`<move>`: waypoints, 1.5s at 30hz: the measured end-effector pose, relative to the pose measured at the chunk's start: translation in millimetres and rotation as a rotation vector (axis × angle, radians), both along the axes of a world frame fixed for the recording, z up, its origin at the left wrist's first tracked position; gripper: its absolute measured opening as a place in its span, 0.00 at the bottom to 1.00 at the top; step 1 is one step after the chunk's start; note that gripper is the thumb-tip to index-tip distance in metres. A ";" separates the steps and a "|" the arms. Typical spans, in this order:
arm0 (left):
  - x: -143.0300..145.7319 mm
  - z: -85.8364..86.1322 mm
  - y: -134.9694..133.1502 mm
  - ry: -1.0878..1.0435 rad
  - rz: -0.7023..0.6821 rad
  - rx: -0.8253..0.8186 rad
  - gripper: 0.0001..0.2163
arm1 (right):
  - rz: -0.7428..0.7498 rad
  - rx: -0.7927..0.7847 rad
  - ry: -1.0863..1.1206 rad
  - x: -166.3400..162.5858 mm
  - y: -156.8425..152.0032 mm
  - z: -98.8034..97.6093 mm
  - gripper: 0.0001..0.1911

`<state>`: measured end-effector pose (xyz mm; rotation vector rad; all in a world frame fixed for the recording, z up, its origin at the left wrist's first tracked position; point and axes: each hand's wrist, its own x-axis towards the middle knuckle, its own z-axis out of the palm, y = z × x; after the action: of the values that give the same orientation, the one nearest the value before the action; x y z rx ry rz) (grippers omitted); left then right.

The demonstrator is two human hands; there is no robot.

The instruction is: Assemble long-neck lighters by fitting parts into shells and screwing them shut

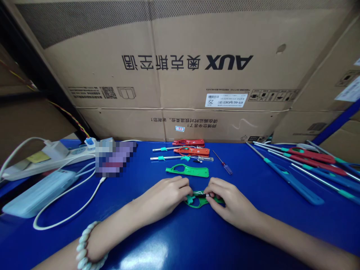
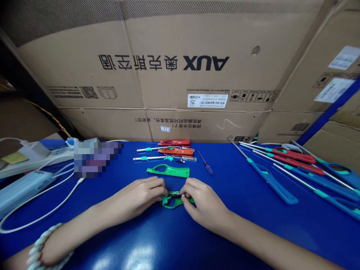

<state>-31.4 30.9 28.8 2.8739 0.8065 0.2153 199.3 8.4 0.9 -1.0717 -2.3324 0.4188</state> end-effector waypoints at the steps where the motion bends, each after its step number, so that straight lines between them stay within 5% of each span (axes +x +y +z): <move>1: 0.5 -0.1 -0.1 0.001 0.000 0.003 0.08 | 0.001 -0.002 0.002 0.3 -0.1 -0.1 0.09; 24: 12.0 -19.1 1.4 -0.227 0.094 -0.070 0.06 | -0.042 -0.183 0.107 1.3 5.9 -1.7 0.07; 45: 14.3 -19.8 1.2 -0.289 0.099 -0.125 0.05 | -0.088 -0.274 0.165 -0.3 5.9 2.2 0.08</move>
<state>-17.1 32.1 9.1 2.6066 0.8701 0.5563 199.0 14.2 3.1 -1.2115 -2.1155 0.7799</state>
